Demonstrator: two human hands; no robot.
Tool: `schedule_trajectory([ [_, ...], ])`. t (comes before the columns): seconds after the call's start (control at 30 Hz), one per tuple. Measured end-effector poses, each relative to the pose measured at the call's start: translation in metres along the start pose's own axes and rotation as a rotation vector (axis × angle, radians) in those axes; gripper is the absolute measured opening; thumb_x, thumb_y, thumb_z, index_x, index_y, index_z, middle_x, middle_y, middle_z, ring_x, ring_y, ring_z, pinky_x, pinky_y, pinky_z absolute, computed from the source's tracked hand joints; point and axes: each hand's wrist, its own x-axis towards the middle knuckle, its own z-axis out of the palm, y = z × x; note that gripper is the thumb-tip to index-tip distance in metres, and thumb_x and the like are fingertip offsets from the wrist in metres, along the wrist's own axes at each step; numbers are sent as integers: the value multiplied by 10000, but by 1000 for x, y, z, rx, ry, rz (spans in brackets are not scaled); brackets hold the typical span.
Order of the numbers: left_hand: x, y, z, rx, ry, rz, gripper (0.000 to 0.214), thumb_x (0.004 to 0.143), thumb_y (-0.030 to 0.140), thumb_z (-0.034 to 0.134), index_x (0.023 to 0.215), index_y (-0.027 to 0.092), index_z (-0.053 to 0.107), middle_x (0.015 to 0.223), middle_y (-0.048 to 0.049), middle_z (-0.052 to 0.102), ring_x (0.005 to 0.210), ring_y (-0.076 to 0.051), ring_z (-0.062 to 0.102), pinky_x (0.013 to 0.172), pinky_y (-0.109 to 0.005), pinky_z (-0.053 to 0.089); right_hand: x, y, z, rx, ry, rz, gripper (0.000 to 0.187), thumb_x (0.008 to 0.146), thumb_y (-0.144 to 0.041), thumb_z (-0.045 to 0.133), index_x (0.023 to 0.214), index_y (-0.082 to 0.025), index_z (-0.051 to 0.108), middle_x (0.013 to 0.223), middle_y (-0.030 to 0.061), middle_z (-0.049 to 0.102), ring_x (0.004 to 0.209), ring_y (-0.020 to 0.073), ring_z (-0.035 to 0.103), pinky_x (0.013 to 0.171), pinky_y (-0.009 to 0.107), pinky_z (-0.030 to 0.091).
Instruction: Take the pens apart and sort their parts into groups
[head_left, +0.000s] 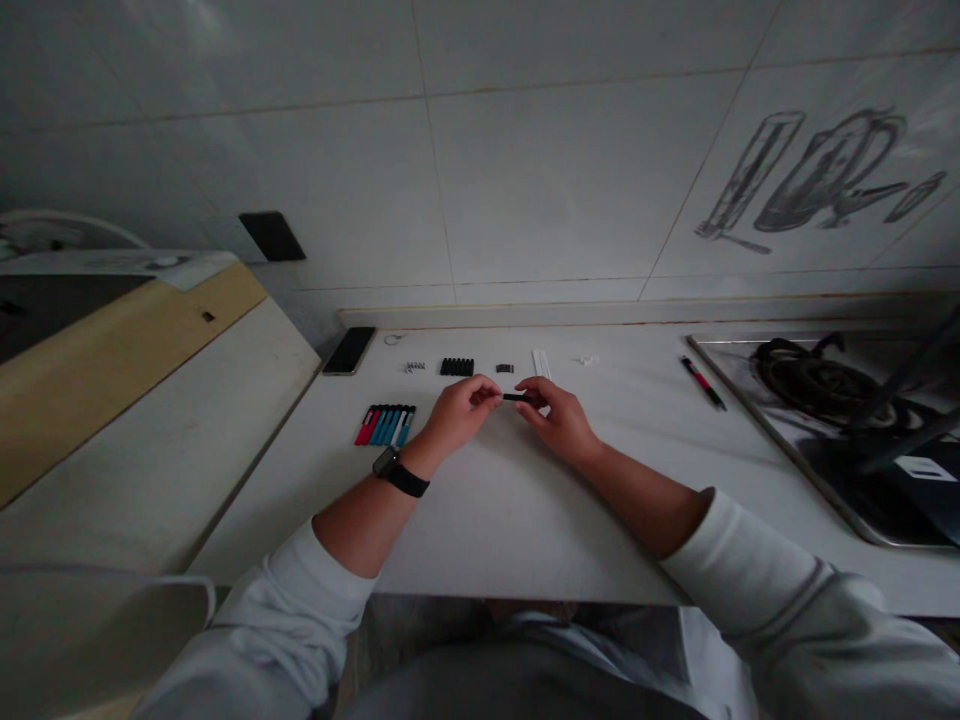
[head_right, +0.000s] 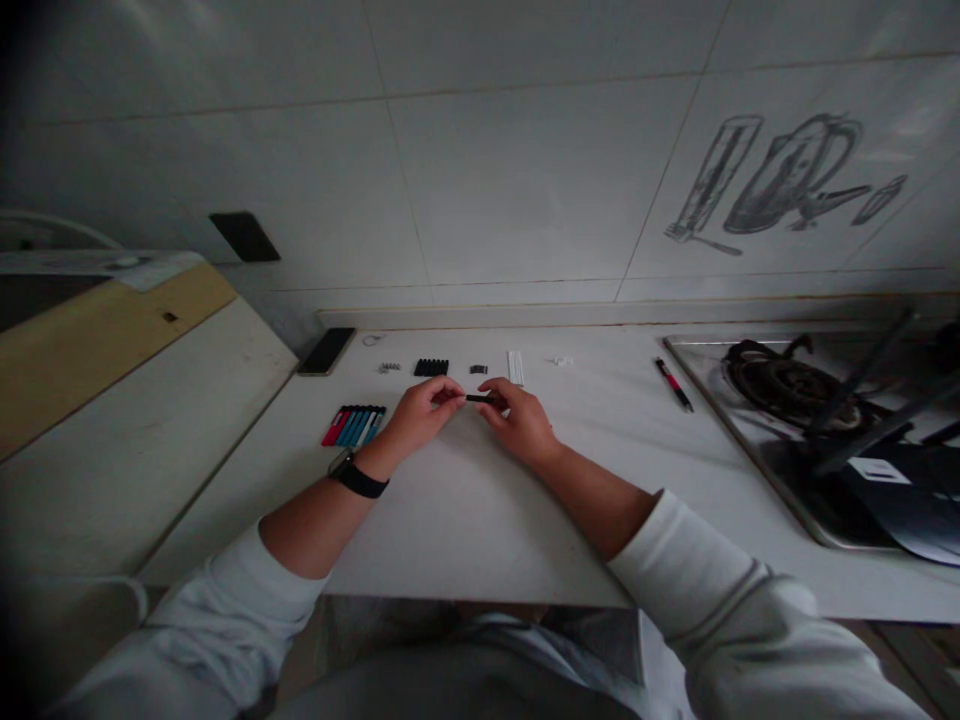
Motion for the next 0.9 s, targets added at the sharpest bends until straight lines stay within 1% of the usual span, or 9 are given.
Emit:
schedule_trajectory([
  [0.1,0,1,-1,30,27,18,63,903,257,682,942,208,679,896,-17,721,825,-161,672,811,-305,537,0,-1,-1,-5,-4,9,205,893,-376,660,1047,-242,651,883,36,714,769,184,657,760,328,521],
  [0.2,0,3,-2,55,30,37,45,900,232,688,939,209,684,893,-12,725,820,-157,675,806,-298,537,1,1,-1,-54,-36,29,187,941,-407,590,991,-241,658,840,34,709,755,185,649,750,326,512],
  [0.27,0,4,-3,76,32,51,40,902,223,687,940,210,686,898,-13,729,822,-156,677,808,-298,537,1,3,-1,-67,-42,40,211,936,-421,597,1031,-243,656,878,44,719,766,189,654,755,333,519],
  [0.37,1,6,-4,112,31,71,38,905,215,685,942,209,686,908,-18,734,831,-161,679,816,-307,536,1,5,-1,-47,-34,26,238,904,-392,639,1090,-244,637,957,56,727,807,196,668,780,346,532],
  [0.47,1,6,-6,153,25,87,39,913,221,680,949,206,685,929,-31,740,846,-170,680,822,-318,536,2,4,-1,-61,-48,2,171,932,-373,603,1029,-239,648,915,46,723,798,191,661,776,339,525],
  [0.57,1,4,-6,186,25,103,47,927,238,674,958,205,687,942,-39,744,861,-176,683,831,-324,537,3,3,-3,-108,-68,-9,189,965,-396,567,965,-234,666,862,42,713,788,187,652,765,327,517],
  [0.73,0,2,-6,238,39,141,40,937,231,672,968,208,681,930,-29,730,860,-176,671,836,-339,544,3,8,-1,-82,-31,-28,190,932,-379,629,1049,-230,648,955,50,707,816,182,657,769,327,540],
  [0.8,0,2,-7,259,48,186,31,933,205,676,963,209,676,951,-29,710,905,-180,663,866,-352,546,3,10,0,-70,-21,-58,165,936,-362,624,1036,-232,648,966,52,697,841,185,656,767,326,546],
  [0.9,0,3,-7,281,90,269,58,911,165,697,942,206,671,1089,-57,656,1080,-201,630,985,-397,525,3,10,-1,-66,-17,-80,156,962,-374,599,996,-236,664,945,56,687,855,191,655,747,319,550],
])
